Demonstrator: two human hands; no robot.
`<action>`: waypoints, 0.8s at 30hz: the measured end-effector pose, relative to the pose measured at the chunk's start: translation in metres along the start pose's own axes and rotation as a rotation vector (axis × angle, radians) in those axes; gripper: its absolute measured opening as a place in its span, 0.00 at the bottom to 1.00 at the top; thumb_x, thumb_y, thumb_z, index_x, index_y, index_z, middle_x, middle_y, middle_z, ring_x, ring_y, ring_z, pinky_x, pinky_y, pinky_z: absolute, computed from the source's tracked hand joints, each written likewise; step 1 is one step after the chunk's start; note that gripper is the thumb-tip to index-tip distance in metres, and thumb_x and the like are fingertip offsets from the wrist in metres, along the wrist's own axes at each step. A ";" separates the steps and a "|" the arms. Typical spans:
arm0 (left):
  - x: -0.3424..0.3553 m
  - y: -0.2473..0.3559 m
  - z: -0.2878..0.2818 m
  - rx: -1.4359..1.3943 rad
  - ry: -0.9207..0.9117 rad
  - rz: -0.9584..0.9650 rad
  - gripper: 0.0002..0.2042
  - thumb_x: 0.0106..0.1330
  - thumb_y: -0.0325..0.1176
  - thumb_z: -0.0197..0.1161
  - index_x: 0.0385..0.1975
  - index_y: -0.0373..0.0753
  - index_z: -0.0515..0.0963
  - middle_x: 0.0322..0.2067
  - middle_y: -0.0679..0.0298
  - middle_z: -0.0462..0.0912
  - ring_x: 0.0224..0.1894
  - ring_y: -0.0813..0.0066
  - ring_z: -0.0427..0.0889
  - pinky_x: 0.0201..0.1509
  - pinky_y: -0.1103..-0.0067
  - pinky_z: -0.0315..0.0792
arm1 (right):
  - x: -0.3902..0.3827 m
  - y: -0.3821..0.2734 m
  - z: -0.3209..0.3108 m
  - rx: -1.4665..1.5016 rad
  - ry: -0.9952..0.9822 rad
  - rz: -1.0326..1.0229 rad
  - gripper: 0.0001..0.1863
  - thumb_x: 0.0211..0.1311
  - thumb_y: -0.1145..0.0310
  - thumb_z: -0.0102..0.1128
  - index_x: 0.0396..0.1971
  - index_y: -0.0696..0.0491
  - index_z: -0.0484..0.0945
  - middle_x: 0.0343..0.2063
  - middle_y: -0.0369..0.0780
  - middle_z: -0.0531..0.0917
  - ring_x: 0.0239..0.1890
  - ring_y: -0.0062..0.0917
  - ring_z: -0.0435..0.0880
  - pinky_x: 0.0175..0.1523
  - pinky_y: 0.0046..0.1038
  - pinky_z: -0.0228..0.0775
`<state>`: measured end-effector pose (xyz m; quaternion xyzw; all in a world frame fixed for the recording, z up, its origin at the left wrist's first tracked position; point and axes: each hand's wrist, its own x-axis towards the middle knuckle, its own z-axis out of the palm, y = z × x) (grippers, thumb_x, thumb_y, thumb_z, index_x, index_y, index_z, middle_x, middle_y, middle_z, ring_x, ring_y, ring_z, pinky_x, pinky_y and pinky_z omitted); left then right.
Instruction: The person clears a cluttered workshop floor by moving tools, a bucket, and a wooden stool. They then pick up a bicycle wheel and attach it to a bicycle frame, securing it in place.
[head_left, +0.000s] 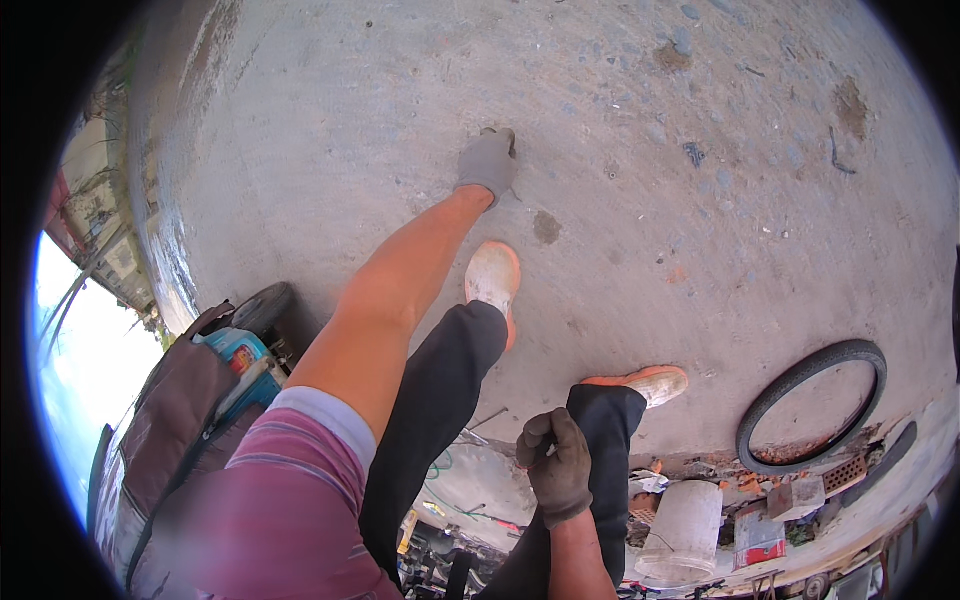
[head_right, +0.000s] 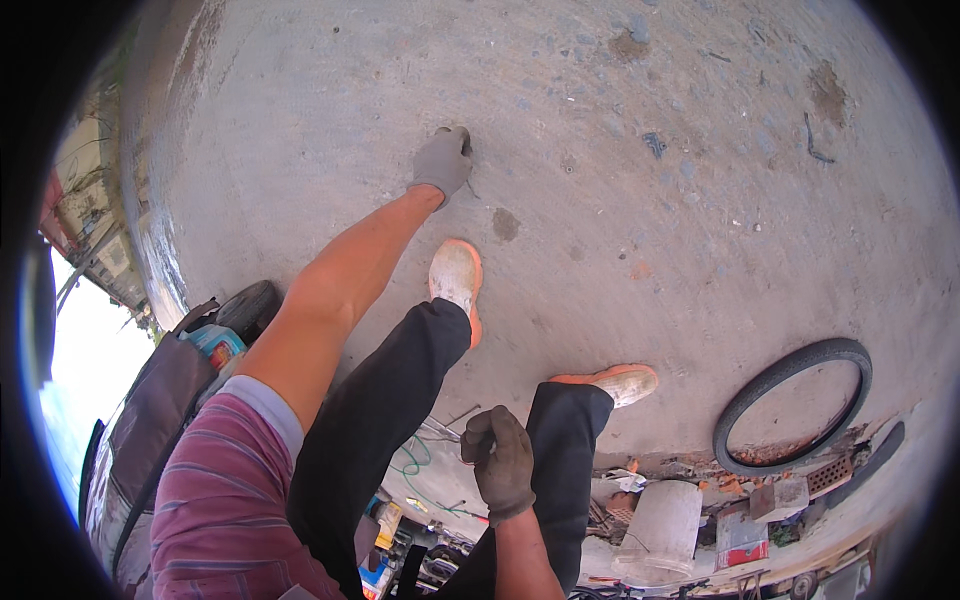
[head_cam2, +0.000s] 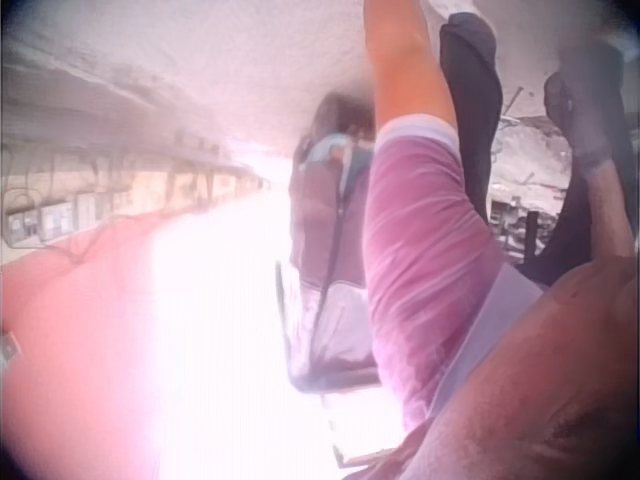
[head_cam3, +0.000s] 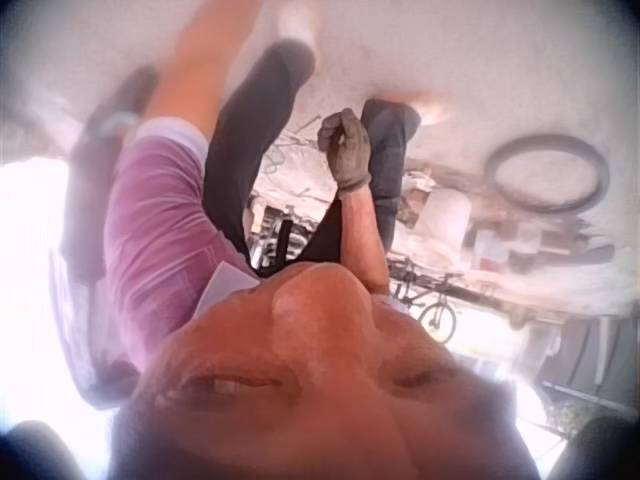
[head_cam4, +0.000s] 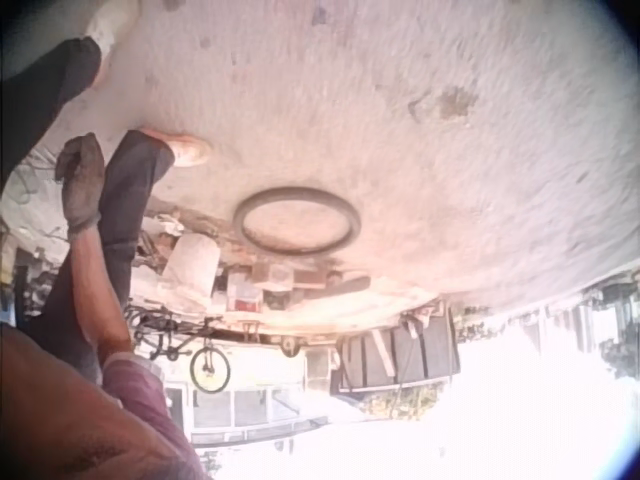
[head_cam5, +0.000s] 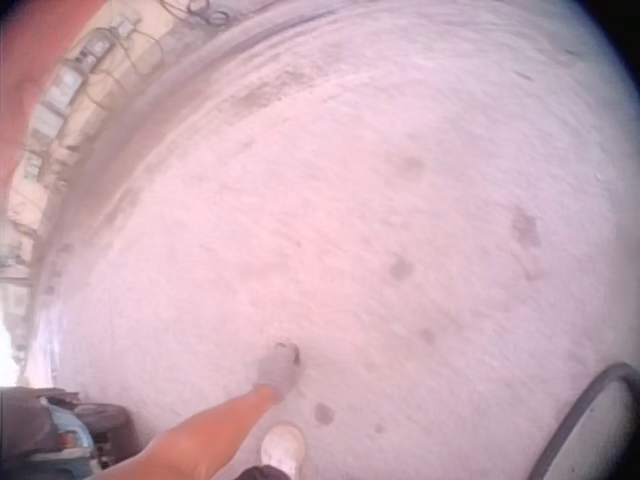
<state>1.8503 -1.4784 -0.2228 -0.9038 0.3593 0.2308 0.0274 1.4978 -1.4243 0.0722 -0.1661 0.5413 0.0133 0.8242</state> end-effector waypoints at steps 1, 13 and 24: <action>0.000 -0.001 0.001 0.013 0.007 0.004 0.07 0.64 0.34 0.63 0.38 0.41 0.83 0.44 0.48 0.85 0.48 0.47 0.84 0.51 0.60 0.78 | 0.002 -0.001 -0.004 0.157 0.052 0.029 0.24 0.82 0.55 0.44 0.32 0.58 0.77 0.26 0.40 0.79 0.22 0.25 0.76 0.30 0.29 0.69; -0.112 0.079 -0.071 -0.709 -0.448 0.073 0.09 0.59 0.31 0.69 0.35 0.34 0.79 0.30 0.61 0.85 0.32 0.73 0.84 0.39 0.75 0.78 | 0.026 -0.018 -0.059 0.531 0.279 -0.145 0.18 0.79 0.58 0.51 0.38 0.58 0.79 0.34 0.40 0.82 0.36 0.24 0.80 0.48 0.29 0.76; -0.251 0.156 -0.170 -0.730 -0.548 0.610 0.10 0.64 0.30 0.70 0.44 0.39 0.85 0.44 0.60 0.85 0.46 0.66 0.85 0.45 0.74 0.80 | 0.030 -0.028 -0.055 0.715 0.091 -0.144 0.19 0.81 0.57 0.44 0.37 0.57 0.75 0.35 0.41 0.79 0.36 0.27 0.78 0.45 0.32 0.73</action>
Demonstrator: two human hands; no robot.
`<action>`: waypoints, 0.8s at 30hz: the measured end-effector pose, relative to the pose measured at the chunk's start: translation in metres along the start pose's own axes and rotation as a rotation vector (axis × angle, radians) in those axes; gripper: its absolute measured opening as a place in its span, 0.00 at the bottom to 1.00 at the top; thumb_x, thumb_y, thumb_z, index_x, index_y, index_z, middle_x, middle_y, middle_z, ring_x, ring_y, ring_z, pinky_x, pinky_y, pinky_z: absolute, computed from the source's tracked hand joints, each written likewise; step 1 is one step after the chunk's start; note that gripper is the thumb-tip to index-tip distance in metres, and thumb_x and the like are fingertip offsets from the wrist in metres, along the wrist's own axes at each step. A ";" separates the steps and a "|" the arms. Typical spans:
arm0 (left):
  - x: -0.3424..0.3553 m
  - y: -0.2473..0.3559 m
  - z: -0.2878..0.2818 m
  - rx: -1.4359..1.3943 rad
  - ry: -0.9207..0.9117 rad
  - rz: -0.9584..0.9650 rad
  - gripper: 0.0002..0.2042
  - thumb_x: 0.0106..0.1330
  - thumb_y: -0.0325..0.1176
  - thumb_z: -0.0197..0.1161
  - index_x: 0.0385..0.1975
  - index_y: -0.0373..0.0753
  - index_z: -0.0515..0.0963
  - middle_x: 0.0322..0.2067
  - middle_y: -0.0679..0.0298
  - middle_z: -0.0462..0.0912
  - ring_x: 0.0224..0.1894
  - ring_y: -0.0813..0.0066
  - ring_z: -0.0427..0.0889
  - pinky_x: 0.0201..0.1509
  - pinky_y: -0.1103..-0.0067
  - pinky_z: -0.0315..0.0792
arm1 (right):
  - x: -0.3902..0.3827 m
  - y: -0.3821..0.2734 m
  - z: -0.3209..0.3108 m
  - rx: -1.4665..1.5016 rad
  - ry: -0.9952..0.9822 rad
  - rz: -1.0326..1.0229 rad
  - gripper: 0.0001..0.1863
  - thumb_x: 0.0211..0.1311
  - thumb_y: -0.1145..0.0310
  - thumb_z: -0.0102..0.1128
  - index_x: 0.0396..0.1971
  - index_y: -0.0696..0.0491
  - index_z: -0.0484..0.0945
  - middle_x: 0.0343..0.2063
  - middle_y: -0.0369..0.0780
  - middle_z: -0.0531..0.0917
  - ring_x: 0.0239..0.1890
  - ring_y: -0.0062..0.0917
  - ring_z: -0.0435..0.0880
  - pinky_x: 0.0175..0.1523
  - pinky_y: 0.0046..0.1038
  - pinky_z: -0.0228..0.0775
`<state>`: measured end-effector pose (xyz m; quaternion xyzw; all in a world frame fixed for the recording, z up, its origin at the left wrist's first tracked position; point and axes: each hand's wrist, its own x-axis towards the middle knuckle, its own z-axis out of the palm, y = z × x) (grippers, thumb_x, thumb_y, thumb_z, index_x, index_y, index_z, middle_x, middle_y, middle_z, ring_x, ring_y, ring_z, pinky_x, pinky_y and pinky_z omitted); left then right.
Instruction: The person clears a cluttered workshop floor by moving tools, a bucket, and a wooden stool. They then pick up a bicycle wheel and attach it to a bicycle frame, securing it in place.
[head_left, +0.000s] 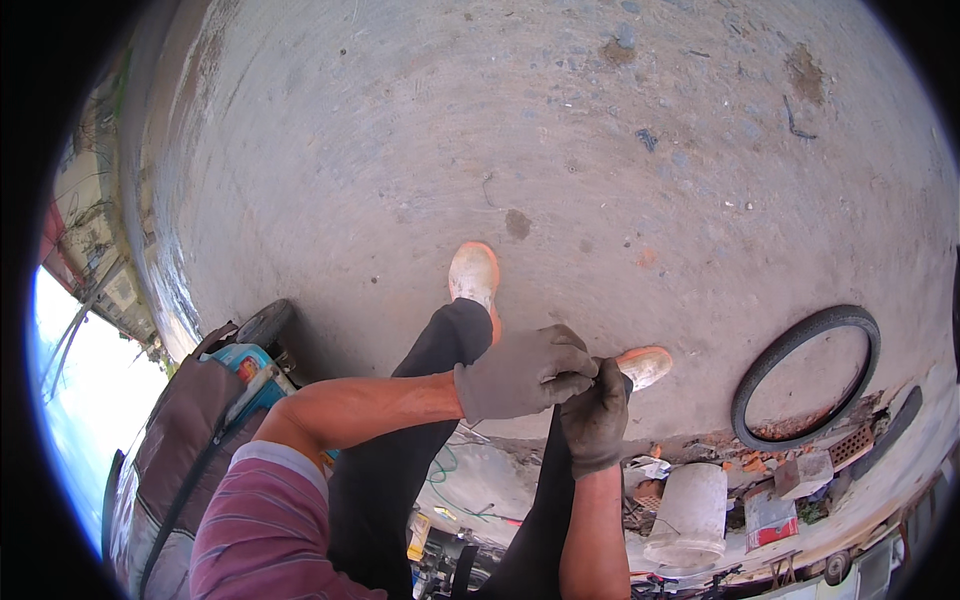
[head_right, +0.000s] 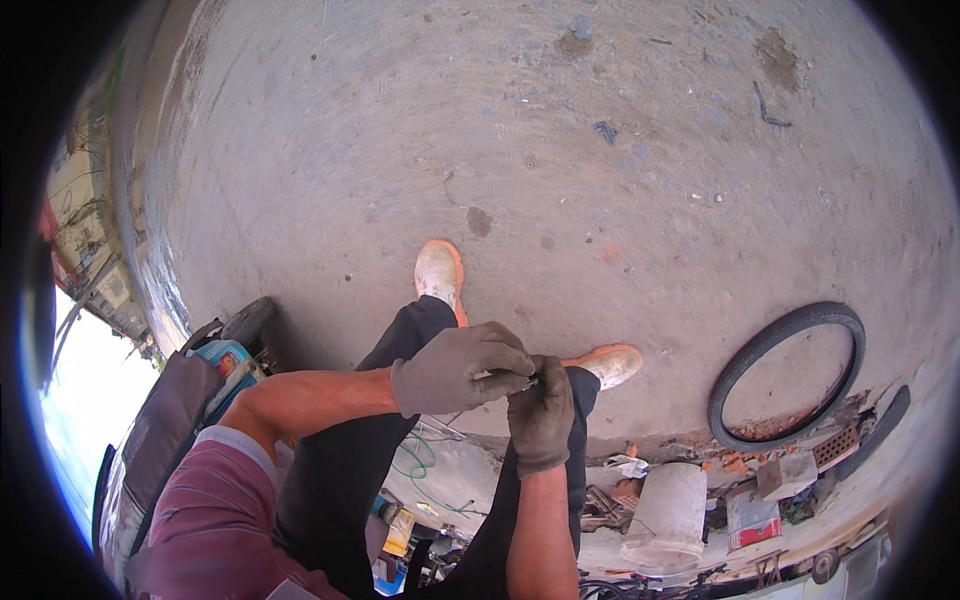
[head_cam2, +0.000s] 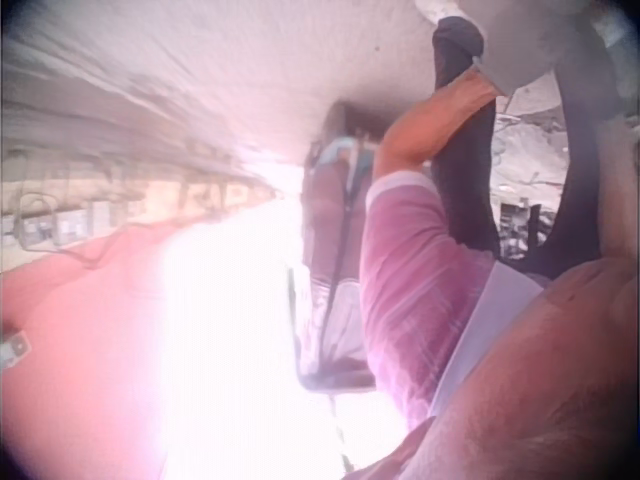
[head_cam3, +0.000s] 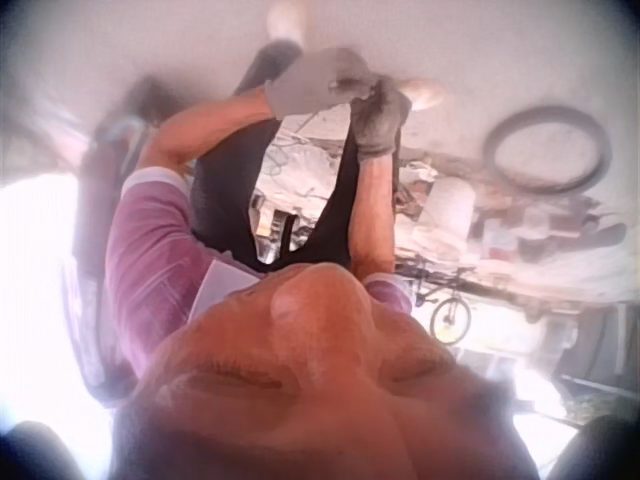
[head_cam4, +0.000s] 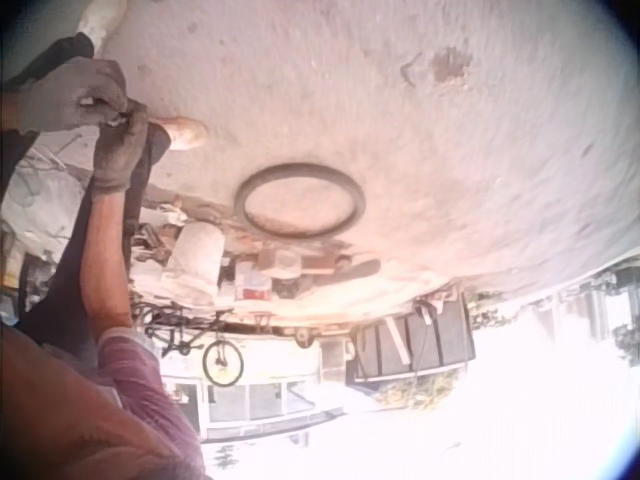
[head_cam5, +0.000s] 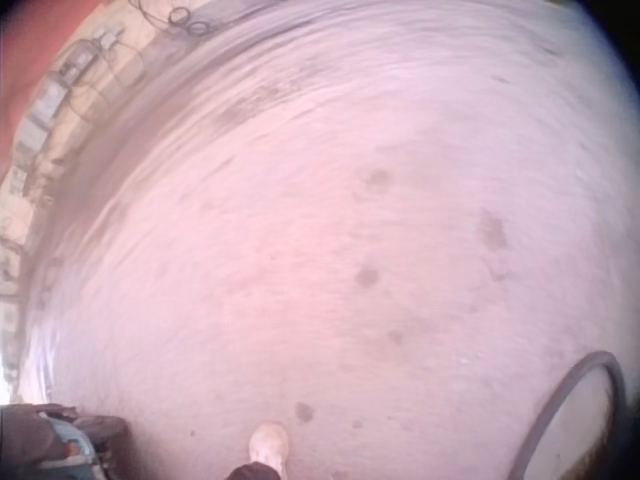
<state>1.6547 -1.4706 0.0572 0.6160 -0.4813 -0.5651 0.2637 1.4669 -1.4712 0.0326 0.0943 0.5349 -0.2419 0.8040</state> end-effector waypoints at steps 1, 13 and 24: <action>0.006 -0.009 -0.005 0.012 0.067 -0.046 0.10 0.64 0.30 0.70 0.44 0.39 0.85 0.44 0.60 0.85 0.45 0.66 0.85 0.45 0.74 0.80 | -0.002 -0.002 -0.001 -0.015 -0.034 -0.012 0.19 0.81 0.56 0.45 0.36 0.56 0.74 0.33 0.41 0.78 0.34 0.28 0.76 0.43 0.32 0.72; 0.204 -0.220 -0.001 0.634 0.552 -0.503 0.14 0.66 0.40 0.65 0.45 0.38 0.85 0.43 0.49 0.87 0.46 0.52 0.86 0.52 0.63 0.78 | -0.017 -0.019 -0.013 -0.064 -0.026 -0.032 0.19 0.83 0.61 0.38 0.34 0.58 0.70 0.30 0.45 0.78 0.29 0.30 0.75 0.37 0.32 0.68; 0.207 -0.230 -0.015 0.712 0.341 -0.541 0.12 0.64 0.37 0.63 0.43 0.39 0.84 0.41 0.49 0.88 0.46 0.48 0.86 0.50 0.61 0.78 | -0.017 -0.030 -0.014 -0.344 -0.087 -0.108 0.17 0.83 0.66 0.37 0.34 0.58 0.71 0.32 0.44 0.80 0.30 0.28 0.79 0.39 0.31 0.75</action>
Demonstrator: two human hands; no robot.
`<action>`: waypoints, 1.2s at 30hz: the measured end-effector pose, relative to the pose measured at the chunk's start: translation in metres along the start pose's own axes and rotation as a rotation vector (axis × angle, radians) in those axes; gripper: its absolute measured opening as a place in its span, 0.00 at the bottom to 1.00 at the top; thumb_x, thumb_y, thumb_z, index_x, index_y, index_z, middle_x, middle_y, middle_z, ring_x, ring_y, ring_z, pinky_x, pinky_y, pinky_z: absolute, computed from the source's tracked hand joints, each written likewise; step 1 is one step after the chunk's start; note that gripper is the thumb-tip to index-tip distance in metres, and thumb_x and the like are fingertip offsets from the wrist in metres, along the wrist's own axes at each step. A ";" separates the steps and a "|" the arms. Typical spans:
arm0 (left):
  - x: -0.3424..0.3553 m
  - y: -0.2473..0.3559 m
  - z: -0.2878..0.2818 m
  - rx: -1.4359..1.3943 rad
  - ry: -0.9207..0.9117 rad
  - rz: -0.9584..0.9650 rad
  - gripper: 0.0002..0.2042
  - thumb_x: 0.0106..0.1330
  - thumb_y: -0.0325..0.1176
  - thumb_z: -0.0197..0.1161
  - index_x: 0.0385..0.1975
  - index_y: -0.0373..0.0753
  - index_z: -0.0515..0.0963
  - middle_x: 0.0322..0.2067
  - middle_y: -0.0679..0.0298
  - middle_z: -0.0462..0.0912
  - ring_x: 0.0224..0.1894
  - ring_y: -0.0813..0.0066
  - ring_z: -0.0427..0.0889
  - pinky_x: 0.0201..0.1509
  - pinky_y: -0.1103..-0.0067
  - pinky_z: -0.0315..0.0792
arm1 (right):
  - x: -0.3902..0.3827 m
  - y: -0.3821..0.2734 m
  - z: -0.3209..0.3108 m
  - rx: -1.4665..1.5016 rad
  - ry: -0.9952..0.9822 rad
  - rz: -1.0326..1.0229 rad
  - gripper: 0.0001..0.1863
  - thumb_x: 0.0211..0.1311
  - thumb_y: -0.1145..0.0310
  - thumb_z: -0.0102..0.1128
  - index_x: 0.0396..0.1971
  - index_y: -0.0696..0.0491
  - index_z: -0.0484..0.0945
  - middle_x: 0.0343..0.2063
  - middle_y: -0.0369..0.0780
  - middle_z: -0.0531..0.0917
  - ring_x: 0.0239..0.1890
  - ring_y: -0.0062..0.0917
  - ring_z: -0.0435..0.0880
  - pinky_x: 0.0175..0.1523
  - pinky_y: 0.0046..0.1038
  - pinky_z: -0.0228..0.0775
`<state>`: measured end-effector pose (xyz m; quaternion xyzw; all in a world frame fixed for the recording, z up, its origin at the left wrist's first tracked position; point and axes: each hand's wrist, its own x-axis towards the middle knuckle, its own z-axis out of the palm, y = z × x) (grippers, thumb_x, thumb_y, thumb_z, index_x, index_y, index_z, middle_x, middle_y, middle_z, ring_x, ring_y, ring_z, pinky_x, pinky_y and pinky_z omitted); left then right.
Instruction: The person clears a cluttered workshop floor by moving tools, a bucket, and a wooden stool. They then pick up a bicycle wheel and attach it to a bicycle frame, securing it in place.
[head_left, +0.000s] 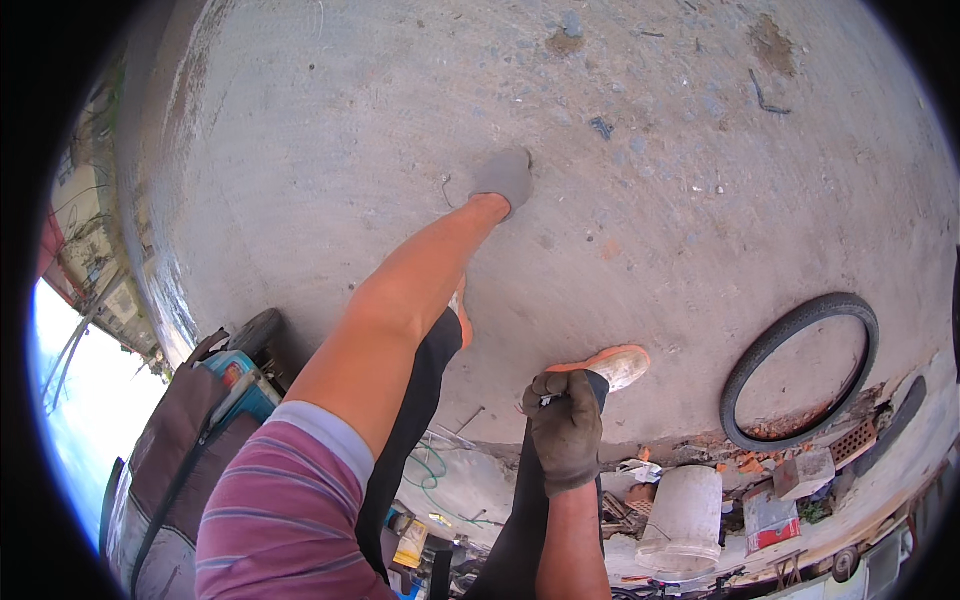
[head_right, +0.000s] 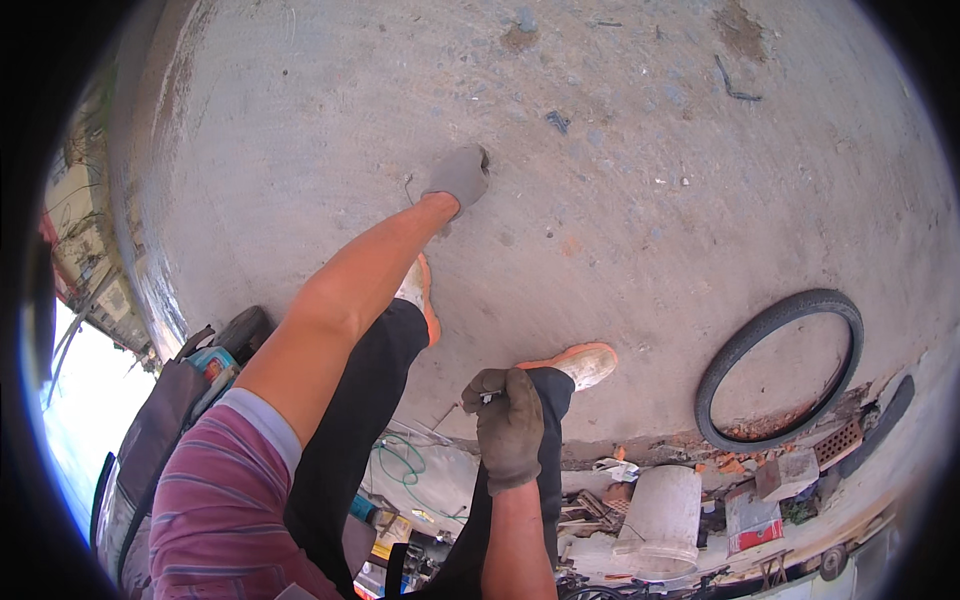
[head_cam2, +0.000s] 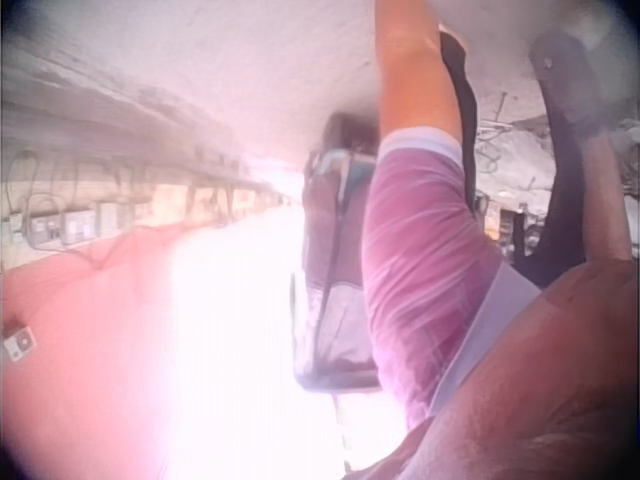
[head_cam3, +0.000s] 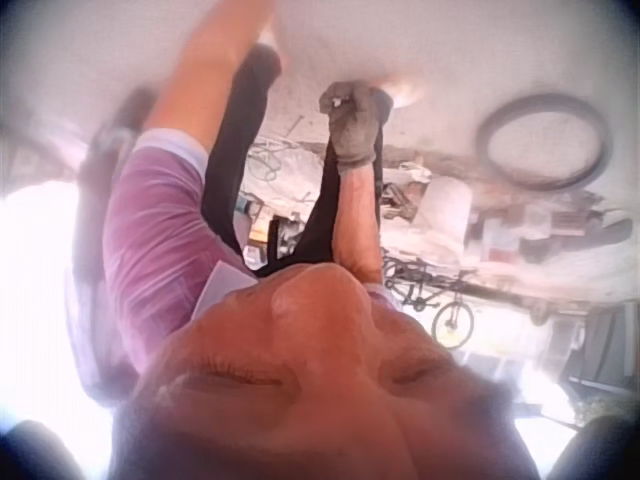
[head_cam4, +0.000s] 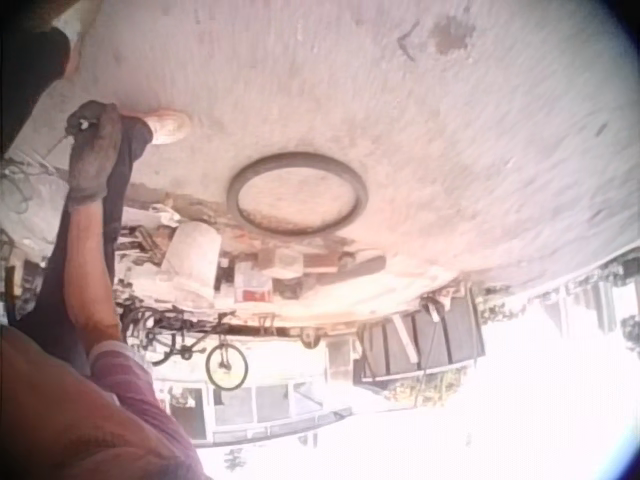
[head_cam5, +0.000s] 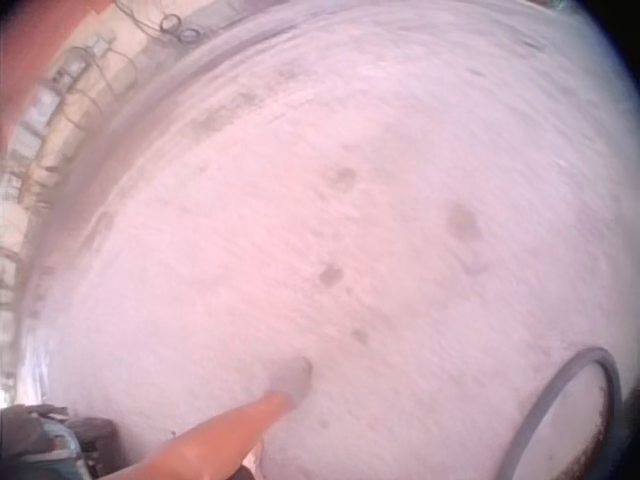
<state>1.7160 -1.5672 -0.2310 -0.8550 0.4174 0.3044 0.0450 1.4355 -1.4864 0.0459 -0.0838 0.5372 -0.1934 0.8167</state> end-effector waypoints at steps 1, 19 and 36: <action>-0.002 0.002 -0.005 0.026 -0.040 -0.019 0.12 0.63 0.37 0.63 0.43 0.39 0.84 0.41 0.49 0.88 0.44 0.48 0.87 0.49 0.61 0.78 | 0.002 -0.001 -0.001 -0.089 -0.002 -0.039 0.17 0.83 0.67 0.37 0.34 0.58 0.71 0.32 0.44 0.80 0.31 0.28 0.79 0.39 0.32 0.76; -0.259 0.041 -0.161 -0.709 -0.456 0.295 0.10 0.68 0.31 0.66 0.47 0.40 0.85 0.40 0.62 0.86 0.42 0.69 0.85 0.47 0.73 0.79 | 0.019 0.017 -0.006 0.328 0.039 0.078 0.18 0.81 0.58 0.46 0.39 0.57 0.77 0.35 0.42 0.80 0.35 0.29 0.79 0.43 0.34 0.72; -0.026 -0.140 -0.003 -0.090 0.135 -0.407 0.13 0.64 0.40 0.68 0.41 0.39 0.85 0.40 0.52 0.89 0.46 0.53 0.87 0.49 0.64 0.79 | 0.016 0.003 0.018 0.068 0.123 0.125 0.16 0.81 0.62 0.42 0.33 0.55 0.71 0.32 0.40 0.76 0.31 0.28 0.75 0.39 0.31 0.71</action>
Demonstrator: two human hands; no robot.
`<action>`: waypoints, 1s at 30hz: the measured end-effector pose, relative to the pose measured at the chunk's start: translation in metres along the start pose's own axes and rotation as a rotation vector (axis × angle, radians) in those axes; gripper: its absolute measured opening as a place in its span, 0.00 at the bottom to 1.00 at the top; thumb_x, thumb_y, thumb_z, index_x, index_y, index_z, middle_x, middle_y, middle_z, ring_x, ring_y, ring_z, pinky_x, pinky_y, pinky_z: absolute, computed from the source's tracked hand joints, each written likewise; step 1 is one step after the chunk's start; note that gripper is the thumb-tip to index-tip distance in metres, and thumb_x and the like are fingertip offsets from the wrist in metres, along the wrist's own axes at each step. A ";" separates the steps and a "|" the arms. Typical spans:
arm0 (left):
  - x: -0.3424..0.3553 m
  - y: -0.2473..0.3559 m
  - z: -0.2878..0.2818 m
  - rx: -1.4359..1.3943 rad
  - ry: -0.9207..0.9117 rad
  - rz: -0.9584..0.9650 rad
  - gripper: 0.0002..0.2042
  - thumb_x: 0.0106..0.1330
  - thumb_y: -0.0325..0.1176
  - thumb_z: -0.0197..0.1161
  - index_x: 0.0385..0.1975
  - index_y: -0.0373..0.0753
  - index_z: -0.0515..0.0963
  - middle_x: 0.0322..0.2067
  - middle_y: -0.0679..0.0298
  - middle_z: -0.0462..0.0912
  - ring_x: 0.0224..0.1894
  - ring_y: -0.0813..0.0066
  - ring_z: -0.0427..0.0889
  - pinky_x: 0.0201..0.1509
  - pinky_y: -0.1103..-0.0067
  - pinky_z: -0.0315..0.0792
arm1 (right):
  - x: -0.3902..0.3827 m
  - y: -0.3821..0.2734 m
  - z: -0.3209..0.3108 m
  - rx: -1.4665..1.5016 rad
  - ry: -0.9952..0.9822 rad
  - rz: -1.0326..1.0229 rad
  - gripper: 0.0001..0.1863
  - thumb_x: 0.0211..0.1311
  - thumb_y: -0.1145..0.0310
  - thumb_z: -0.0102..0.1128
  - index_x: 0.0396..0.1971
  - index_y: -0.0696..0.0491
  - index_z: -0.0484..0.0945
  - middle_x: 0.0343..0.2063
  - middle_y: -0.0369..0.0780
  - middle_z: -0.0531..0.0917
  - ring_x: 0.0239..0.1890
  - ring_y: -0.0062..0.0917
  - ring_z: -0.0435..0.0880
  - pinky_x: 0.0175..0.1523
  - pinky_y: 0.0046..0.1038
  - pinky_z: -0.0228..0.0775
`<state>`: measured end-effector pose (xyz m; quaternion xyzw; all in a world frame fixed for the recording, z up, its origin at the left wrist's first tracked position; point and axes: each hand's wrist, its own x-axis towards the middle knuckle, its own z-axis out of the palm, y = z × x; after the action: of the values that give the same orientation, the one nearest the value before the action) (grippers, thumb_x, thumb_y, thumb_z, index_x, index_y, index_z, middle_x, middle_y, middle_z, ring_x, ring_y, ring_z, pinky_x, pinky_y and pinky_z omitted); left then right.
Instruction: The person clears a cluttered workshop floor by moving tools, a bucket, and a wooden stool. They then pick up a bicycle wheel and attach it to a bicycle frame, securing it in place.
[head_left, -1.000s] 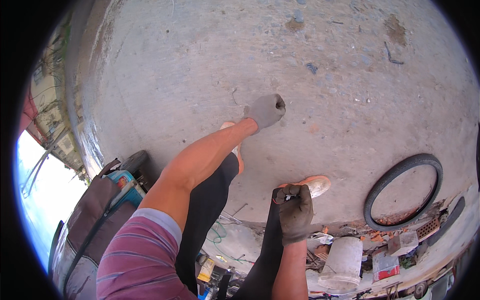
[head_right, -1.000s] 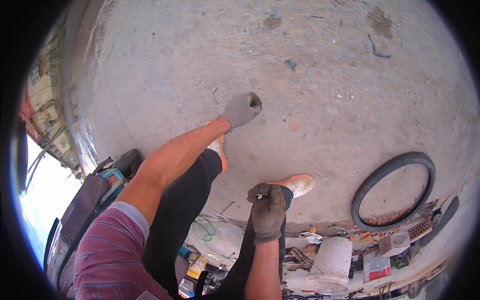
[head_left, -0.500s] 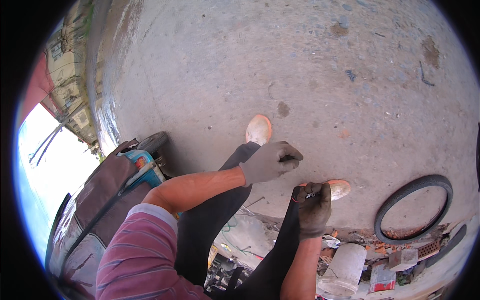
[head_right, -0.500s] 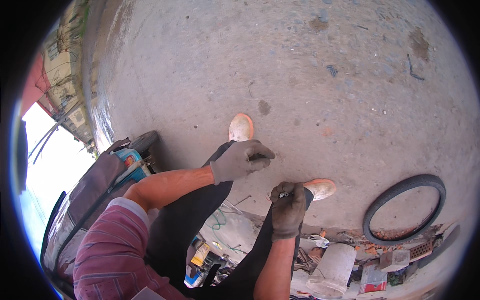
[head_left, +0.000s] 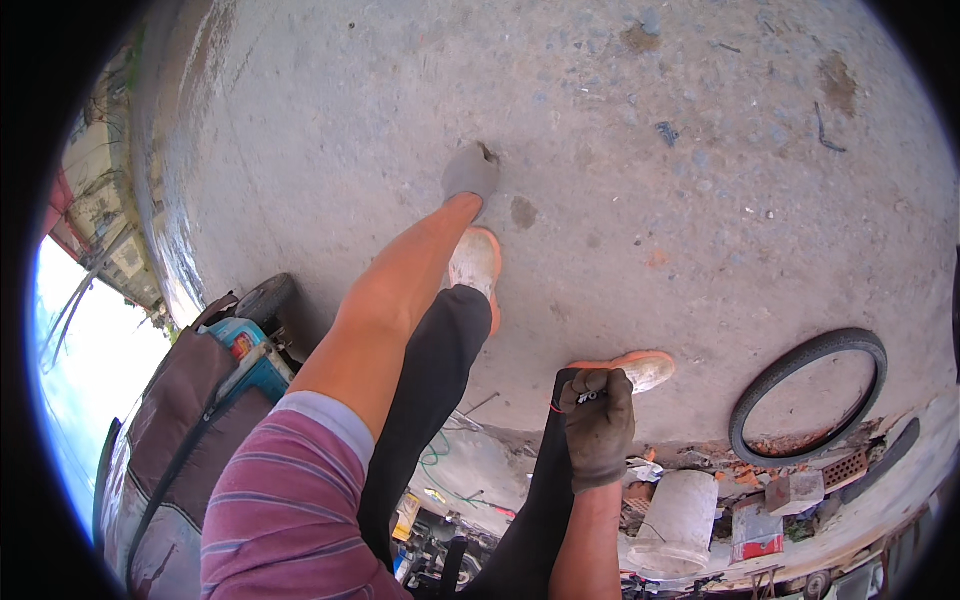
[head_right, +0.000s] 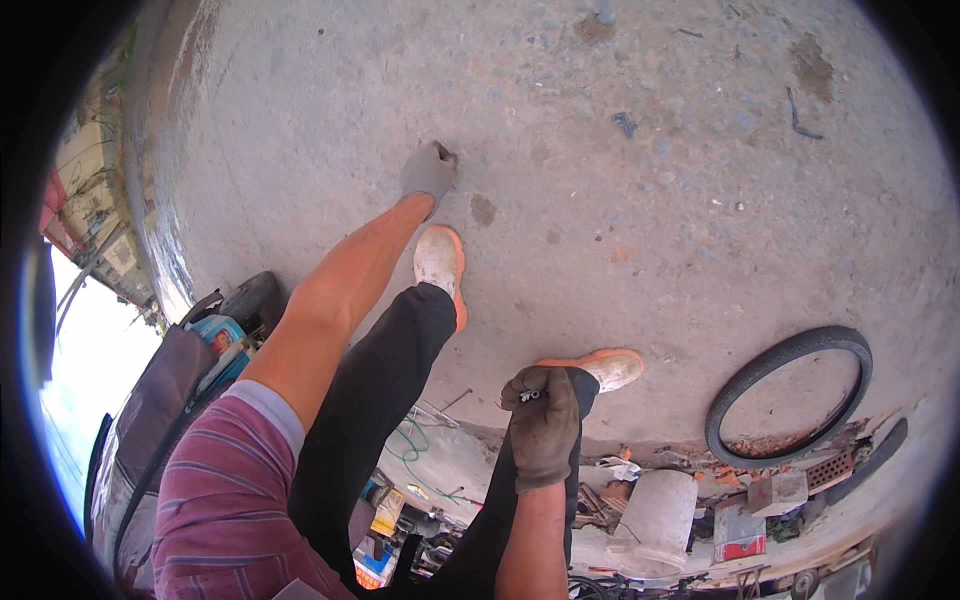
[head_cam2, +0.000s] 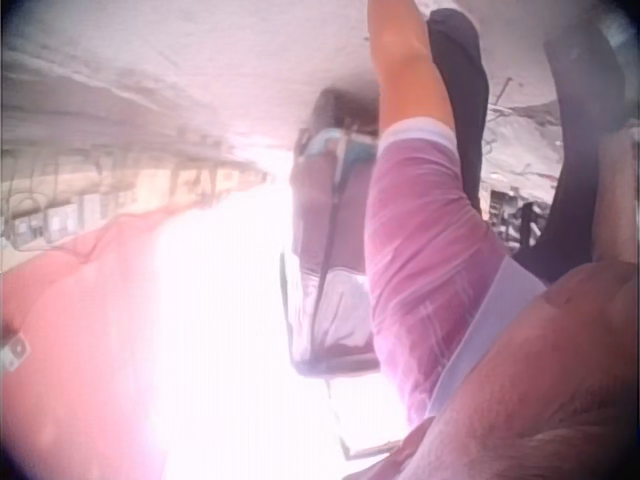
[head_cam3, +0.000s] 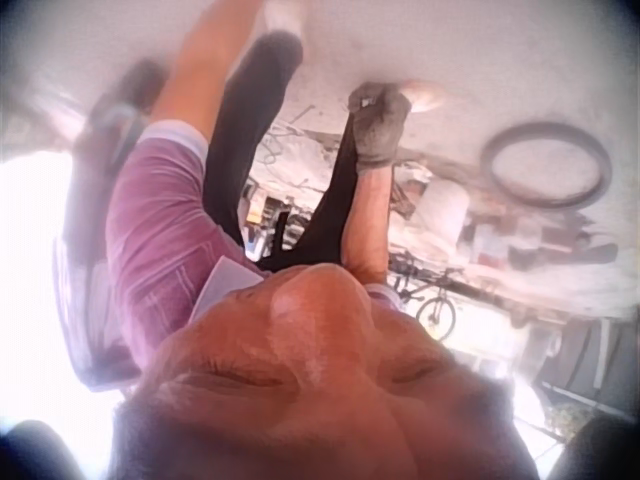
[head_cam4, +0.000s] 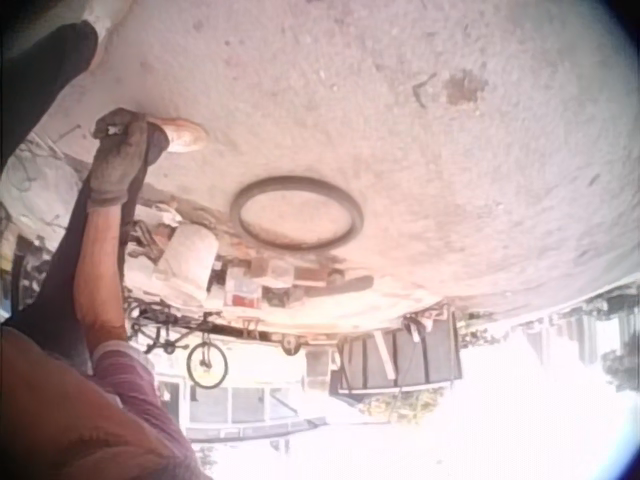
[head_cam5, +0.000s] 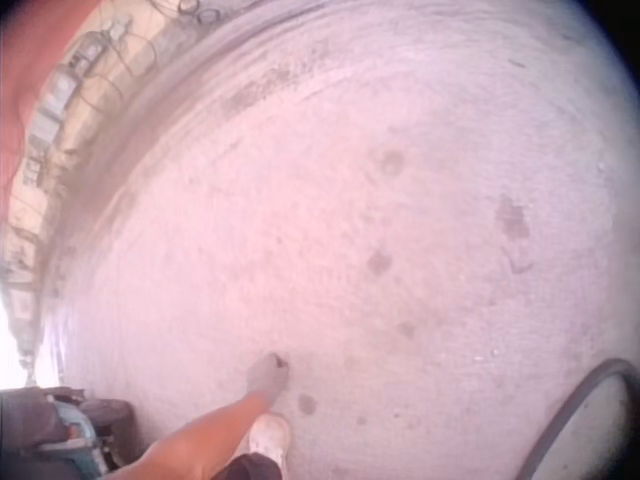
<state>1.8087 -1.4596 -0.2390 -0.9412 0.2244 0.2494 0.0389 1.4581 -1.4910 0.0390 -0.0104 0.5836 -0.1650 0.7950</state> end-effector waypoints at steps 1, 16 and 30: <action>0.000 0.002 0.000 0.041 0.019 0.020 0.13 0.63 0.41 0.68 0.40 0.39 0.85 0.41 0.52 0.89 0.47 0.51 0.87 0.49 0.63 0.79 | 0.000 0.000 0.000 0.030 -0.012 0.011 0.16 0.81 0.62 0.42 0.33 0.55 0.71 0.32 0.40 0.77 0.31 0.28 0.75 0.38 0.31 0.71; -0.222 0.075 -0.137 -0.586 -0.602 0.604 0.08 0.62 0.37 0.66 0.33 0.39 0.80 0.33 0.59 0.83 0.35 0.61 0.85 0.39 0.68 0.78 | 0.020 0.010 -0.008 0.140 -0.050 -0.032 0.23 0.82 0.54 0.44 0.40 0.59 0.80 0.39 0.42 0.82 0.41 0.29 0.77 0.52 0.37 0.71; -0.205 -0.150 -0.127 -1.085 -0.488 -0.430 0.11 0.74 0.31 0.62 0.50 0.32 0.81 0.37 0.62 0.85 0.34 0.78 0.84 0.37 0.81 0.78 | 0.022 0.036 0.038 -0.286 -0.129 0.196 0.24 0.83 0.54 0.41 0.23 0.50 0.65 0.23 0.36 0.71 0.19 0.19 0.63 0.24 0.25 0.54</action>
<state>1.7733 -1.2661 -0.0335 -0.7672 -0.1434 0.5216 -0.3447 1.5084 -1.4694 0.0231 -0.0769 0.5473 -0.0010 0.8334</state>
